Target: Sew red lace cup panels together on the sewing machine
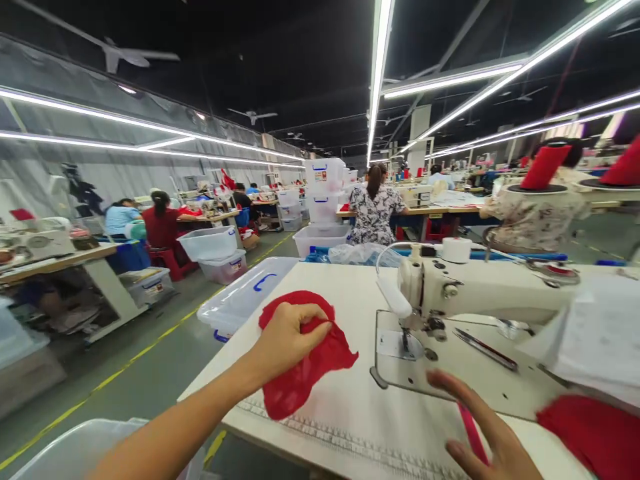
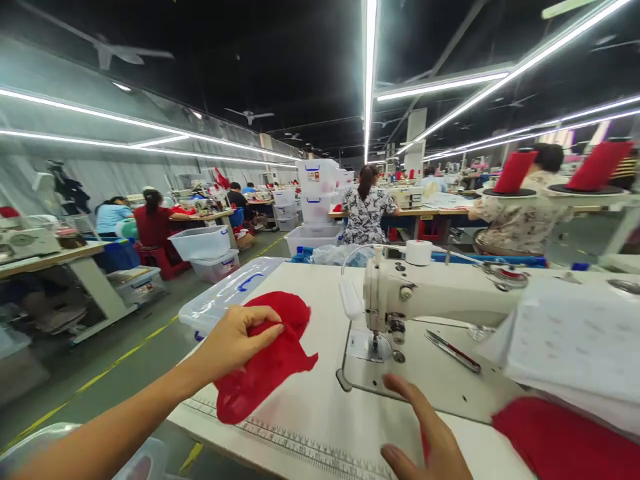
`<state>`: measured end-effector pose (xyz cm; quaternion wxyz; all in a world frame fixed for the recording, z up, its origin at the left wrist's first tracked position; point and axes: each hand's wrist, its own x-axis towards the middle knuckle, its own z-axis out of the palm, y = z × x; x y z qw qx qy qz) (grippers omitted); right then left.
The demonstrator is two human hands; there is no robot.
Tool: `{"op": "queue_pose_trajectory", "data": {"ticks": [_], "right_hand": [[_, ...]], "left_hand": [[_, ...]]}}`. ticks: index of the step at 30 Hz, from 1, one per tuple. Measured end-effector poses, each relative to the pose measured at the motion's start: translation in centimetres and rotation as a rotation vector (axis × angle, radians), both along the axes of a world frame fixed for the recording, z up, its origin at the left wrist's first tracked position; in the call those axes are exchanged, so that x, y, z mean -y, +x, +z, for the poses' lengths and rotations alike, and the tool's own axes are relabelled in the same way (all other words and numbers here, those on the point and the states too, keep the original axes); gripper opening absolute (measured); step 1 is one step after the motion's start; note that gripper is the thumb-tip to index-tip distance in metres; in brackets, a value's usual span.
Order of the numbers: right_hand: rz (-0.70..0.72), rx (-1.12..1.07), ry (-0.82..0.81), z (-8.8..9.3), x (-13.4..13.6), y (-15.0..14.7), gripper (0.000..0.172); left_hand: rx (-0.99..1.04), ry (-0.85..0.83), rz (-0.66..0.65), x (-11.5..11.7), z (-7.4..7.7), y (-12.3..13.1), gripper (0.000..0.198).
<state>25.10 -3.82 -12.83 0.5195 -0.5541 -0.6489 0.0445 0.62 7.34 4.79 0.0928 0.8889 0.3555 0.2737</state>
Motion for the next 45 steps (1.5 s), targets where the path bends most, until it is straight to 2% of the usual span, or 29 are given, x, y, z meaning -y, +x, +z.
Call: {"op": "queue_pose_trajectory", "data": {"ticks": [2,4,5,7,8,9,13,15,17,19,20,21,23,25,28,32,34,37,40,42,45], "right_hand": [[0.120,-0.163,-0.101,2.5,0.0,-1.8,0.063],[0.192,-0.249,-0.164,4.8,-0.5,-3.4,0.072],[0.197,-0.263,-0.183,5.6,-0.9,-4.0,0.067],[0.240,-0.263,-0.190,6.6,-1.3,-4.7,0.036],[0.279,-0.272,-0.205,6.8,-1.3,-5.0,0.020],[0.338,-0.301,-0.236,6.7,-1.1,-5.1,0.014],[0.674,-0.617,-0.508,5.7,0.5,-5.4,0.027],[0.758,-0.771,-0.608,5.2,0.9,-5.3,0.030],[0.717,-0.801,-0.641,4.8,0.5,-4.9,0.028],[0.568,-0.701,-0.691,4.3,-0.5,-3.7,0.017],[0.452,-0.594,-0.721,4.0,-1.1,-2.9,0.014],[0.317,-0.451,-0.743,3.8,-1.6,-2.0,0.019],[0.040,-0.112,-0.741,3.4,-2.2,-0.1,0.036],[-0.130,0.192,-0.662,3.2,-2.4,1.6,0.038],[-0.109,0.358,-0.518,3.1,-2.6,2.9,0.032],[-0.003,0.455,-0.371,3.1,-4.4,2.9,0.030],[0.025,0.487,-0.336,3.0,-5.5,2.6,0.027],[0.038,0.540,-0.328,2.6,-6.5,2.1,0.023],[0.030,0.650,-0.341,2.1,-6.6,1.9,0.019],[0.035,0.697,-0.320,1.8,-6.6,2.0,0.020],[0.030,0.729,-0.268,1.6,-6.8,2.3,0.021]], "left_hand": [[-0.041,-0.126,-0.079,0.8,-1.5,1.9,0.022],[-0.093,-0.150,-0.128,1.7,-2.7,3.5,0.022],[-0.120,-0.137,-0.145,2.2,-3.2,4.0,0.023],[-0.165,-0.119,-0.178,3.2,-3.6,4.4,0.026],[-0.171,-0.134,-0.190,3.5,-3.5,4.3,0.027],[-0.162,-0.170,-0.197,3.8,-3.4,3.9,0.029],[-0.091,-0.491,-0.236,3.0,-2.1,2.0,0.037],[-0.155,-0.588,-0.287,1.5,-1.8,2.1,0.037],[-0.307,-0.483,-0.312,-0.6,-2.2,3.4,0.032],[-0.504,-0.233,-0.310,-2.9,-3.3,5.6,0.026],[-0.623,-0.080,-0.314,-4.1,-4.2,7.0,0.023],[-0.662,-0.011,-0.309,-5.2,-5.1,8.3,0.021],[-0.708,0.073,-0.299,-7.0,-6.7,10.6,0.020],[-0.713,0.114,-0.299,-8.1,-7.8,12.1,0.019],[-0.680,0.205,-0.298,-8.6,-7.8,12.9,0.021],[-0.639,0.317,-0.280,-7.3,-7.7,12.2,0.026],[-0.630,0.317,-0.342,-6.3,-8.6,11.8,0.029],[-0.548,0.273,-0.447,-5.2,-11.0,11.0,0.027],[-0.492,0.214,-0.441,-5.0,-12.8,10.5,0.040],[-0.474,0.170,-0.414,-5.2,-13.2,10.4,0.047],[-0.440,0.119,-0.388,-5.9,-13.0,10.8,0.056]]}}
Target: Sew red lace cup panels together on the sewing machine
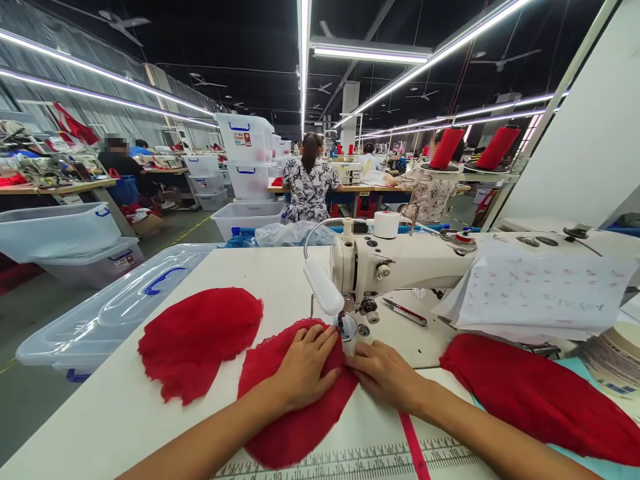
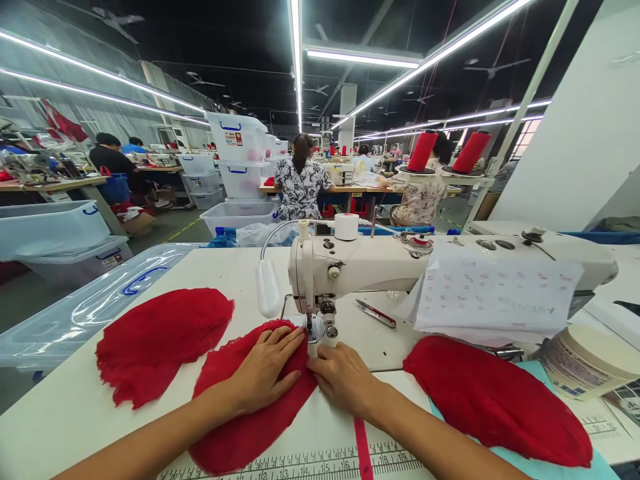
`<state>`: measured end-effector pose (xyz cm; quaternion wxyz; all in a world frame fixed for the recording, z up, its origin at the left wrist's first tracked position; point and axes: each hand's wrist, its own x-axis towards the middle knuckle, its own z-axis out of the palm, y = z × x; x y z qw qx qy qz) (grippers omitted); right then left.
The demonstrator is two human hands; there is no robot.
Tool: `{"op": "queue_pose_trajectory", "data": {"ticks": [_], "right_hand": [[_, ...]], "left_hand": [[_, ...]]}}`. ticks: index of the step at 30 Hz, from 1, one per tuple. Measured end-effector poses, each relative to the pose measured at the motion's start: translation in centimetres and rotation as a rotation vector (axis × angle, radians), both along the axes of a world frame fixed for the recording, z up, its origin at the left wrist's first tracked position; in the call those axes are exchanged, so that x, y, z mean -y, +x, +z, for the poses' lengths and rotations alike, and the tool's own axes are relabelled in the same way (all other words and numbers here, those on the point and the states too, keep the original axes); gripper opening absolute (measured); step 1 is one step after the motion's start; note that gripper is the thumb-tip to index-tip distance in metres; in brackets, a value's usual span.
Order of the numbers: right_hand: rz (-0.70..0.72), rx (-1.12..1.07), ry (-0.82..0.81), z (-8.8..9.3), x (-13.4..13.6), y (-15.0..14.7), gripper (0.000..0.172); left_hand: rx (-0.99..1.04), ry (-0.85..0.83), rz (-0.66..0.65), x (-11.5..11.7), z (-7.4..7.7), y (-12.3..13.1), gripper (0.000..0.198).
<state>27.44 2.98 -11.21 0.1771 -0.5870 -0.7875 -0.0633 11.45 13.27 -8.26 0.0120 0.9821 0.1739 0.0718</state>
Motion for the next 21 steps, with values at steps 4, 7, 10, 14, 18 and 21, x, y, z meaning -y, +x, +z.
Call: {"op": "queue_pose_trajectory", "data": {"ticks": [4,7,10,14,18,21], "right_hand": [[-0.040,0.036,0.041,0.0,-1.1,0.6,0.020],[-0.073,0.046,0.044,0.1,-1.9,0.8,0.019],[-0.090,0.032,0.048,0.0,-2.4,0.5,0.019],[-0.091,-0.022,0.074,-0.3,-2.4,0.3,0.019],[-0.102,-0.207,0.058,-0.6,-2.0,1.2,0.021],[-0.088,-0.343,0.040,-0.3,-1.7,2.6,0.021]], "left_hand": [[0.062,-0.031,0.005,-1.7,0.2,1.2,0.059],[0.085,-0.040,-0.032,-3.3,0.1,2.0,0.053],[0.089,-0.031,-0.125,-4.8,0.1,2.4,0.054],[0.102,0.009,-0.290,-6.2,0.5,2.3,0.051],[0.170,0.165,-0.372,-5.8,1.0,1.7,0.036],[0.215,0.266,-0.370,-4.3,1.1,1.3,0.020]]}}
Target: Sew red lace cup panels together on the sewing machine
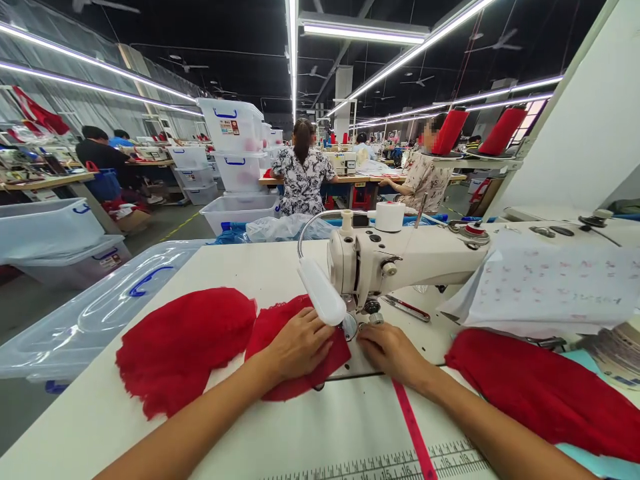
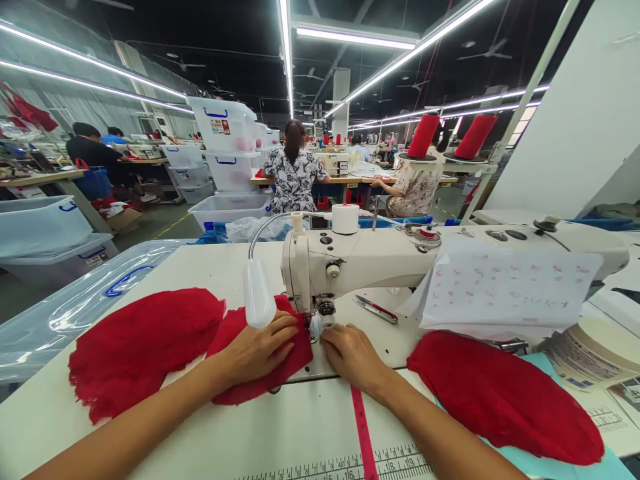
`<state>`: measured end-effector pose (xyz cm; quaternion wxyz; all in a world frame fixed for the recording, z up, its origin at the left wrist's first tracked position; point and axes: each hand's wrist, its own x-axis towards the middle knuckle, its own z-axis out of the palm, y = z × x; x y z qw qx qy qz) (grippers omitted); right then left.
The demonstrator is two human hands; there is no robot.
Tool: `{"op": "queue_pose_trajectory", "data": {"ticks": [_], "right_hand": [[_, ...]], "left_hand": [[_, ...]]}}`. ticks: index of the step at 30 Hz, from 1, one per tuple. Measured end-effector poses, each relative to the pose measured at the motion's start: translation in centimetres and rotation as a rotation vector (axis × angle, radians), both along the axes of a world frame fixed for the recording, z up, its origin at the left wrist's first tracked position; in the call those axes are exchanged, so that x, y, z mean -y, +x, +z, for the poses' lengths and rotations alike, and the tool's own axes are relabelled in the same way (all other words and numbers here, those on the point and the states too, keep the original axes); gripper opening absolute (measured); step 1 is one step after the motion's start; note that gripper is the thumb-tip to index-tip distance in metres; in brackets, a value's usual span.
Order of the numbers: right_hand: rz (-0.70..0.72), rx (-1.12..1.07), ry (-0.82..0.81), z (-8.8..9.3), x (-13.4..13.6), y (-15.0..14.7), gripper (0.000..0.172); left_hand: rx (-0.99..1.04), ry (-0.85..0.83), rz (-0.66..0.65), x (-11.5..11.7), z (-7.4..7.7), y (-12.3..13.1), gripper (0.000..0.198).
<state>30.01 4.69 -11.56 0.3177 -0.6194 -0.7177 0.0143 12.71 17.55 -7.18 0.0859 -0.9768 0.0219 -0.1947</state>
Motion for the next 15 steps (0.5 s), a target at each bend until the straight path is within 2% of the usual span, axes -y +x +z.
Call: {"op": "queue_pose_trajectory", "data": {"ticks": [2,6,10,15], "right_hand": [[0.066,0.019,-0.009,0.3,0.2,0.8,0.020],[0.196,0.186,-0.035,1.0,0.8,1.4,0.020],[0.215,0.283,-0.009,0.9,1.0,1.3,0.022],[0.214,0.282,0.038,0.4,0.8,1.4,0.024]], "left_hand": [[-0.013,0.009,-0.004,1.2,-0.2,-0.2,0.027],[-0.027,0.002,-0.008,2.7,-1.1,-0.2,0.022],[-0.014,0.000,0.018,2.9,-1.8,-0.1,0.021],[0.016,-0.033,0.001,2.7,-2.3,-0.2,0.025]]}}
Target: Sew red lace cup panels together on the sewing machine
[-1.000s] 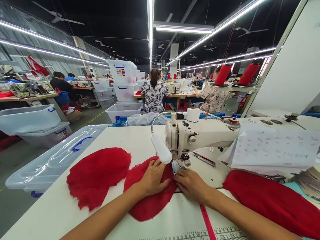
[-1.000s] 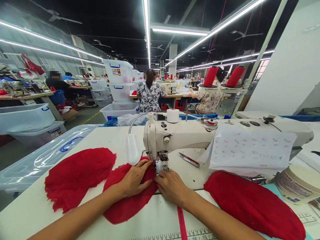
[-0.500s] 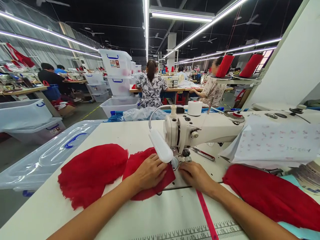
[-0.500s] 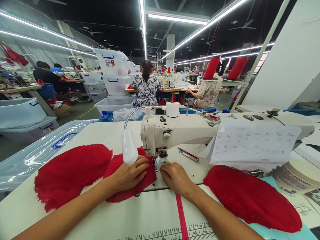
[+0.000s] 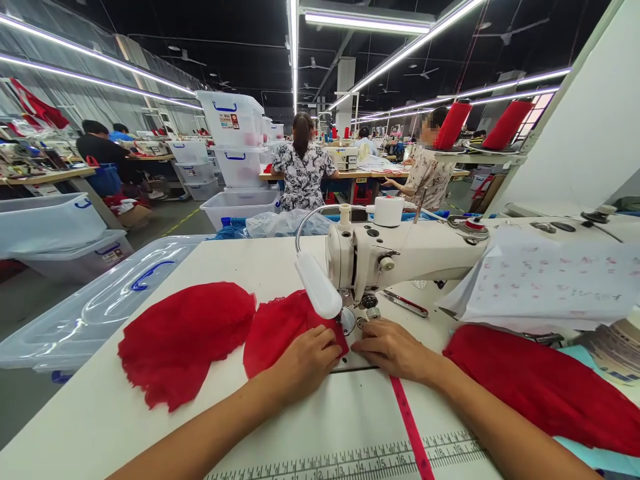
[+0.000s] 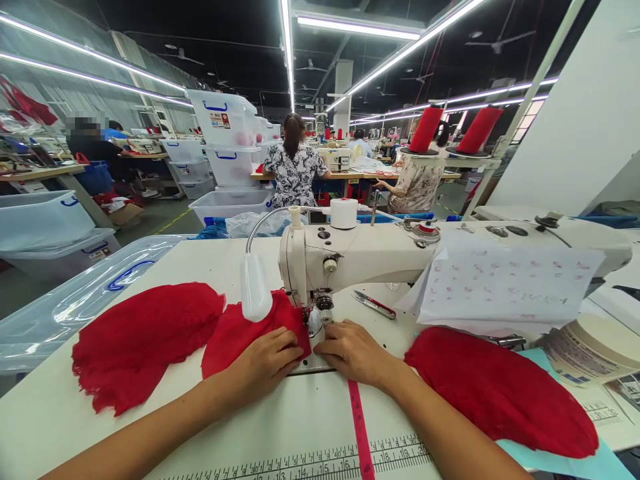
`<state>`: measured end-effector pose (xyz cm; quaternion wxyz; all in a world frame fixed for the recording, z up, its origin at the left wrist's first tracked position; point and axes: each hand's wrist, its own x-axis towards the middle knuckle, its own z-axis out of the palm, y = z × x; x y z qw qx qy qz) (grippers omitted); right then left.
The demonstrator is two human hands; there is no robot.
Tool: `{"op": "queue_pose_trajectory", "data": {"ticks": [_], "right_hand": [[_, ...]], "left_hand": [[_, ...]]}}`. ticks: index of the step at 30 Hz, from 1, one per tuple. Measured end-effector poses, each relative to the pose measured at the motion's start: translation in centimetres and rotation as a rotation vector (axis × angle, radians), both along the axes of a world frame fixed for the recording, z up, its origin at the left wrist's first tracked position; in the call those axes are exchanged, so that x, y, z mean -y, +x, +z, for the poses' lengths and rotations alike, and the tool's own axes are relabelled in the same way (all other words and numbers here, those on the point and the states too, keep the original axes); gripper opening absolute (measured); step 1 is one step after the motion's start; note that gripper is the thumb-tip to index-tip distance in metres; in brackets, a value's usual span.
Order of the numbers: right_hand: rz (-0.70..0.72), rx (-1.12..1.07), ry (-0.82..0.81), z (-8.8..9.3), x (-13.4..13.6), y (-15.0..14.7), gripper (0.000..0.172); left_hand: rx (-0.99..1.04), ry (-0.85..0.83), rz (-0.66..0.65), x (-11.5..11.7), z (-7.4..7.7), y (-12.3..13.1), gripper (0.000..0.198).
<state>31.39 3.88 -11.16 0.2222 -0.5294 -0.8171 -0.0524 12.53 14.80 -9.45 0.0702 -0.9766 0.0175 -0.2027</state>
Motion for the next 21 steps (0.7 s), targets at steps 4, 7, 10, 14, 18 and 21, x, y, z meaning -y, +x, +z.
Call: {"op": "queue_pose_trajectory", "data": {"ticks": [4,7,10,14,18,21], "right_hand": [[0.004,-0.009,0.002,0.0,-0.1,0.1,0.024],[0.005,-0.014,0.011,0.0,-0.1,-0.1,0.025],[0.003,0.002,0.025,0.0,-0.1,-0.4,0.025],[-0.003,0.050,0.087,-0.1,-0.2,-0.8,0.024],[-0.010,0.166,0.200,-0.3,-0.4,-1.3,0.021],[-0.021,0.261,0.264,-0.3,-0.5,-1.5,0.019]], "left_hand": [[0.048,-0.036,-0.015,-0.2,-0.4,-0.1,0.027],[0.078,-0.060,-0.022,-0.3,-0.6,-0.1,0.027],[0.083,-0.068,-0.022,-0.4,-0.8,-0.2,0.027],[0.087,-0.056,-0.011,-0.4,-1.1,-0.3,0.028],[0.111,-0.104,-0.002,-0.2,-0.7,-0.3,0.021],[0.046,-0.251,0.055,-0.4,0.2,-0.6,0.012]]}}
